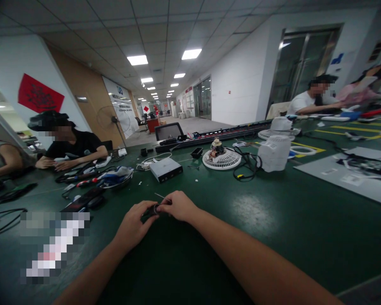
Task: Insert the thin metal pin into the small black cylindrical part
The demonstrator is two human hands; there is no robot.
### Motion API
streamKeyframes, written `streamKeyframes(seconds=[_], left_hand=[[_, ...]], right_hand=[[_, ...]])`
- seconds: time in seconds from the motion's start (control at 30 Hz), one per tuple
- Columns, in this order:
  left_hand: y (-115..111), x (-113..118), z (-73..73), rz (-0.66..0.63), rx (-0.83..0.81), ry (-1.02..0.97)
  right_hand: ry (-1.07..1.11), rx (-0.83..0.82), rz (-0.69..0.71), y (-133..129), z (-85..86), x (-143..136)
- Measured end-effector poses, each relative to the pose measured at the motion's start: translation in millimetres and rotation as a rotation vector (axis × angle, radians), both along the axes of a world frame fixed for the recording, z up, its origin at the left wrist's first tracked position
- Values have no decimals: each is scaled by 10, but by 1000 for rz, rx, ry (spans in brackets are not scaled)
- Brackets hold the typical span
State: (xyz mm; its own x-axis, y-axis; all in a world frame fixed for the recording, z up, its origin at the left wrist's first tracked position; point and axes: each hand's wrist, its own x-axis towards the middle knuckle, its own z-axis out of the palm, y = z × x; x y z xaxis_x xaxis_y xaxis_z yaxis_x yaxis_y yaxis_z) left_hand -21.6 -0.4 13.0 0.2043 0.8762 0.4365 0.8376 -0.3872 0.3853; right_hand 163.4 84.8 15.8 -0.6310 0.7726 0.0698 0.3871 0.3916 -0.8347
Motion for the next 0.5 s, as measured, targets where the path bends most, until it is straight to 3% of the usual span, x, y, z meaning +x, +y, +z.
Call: streamKeyframes(seconds=[0.13, 0.33, 0.5], left_hand=[[4, 7, 1, -17, -22, 6], [15, -34, -3, -60, -15, -16], [7, -46, 0, -99, 14, -5]], right_hand=[[-2, -84, 60, 6, 9, 30], [-152, 300, -67, -90, 43, 1], [-121, 114, 12, -68, 29, -15]])
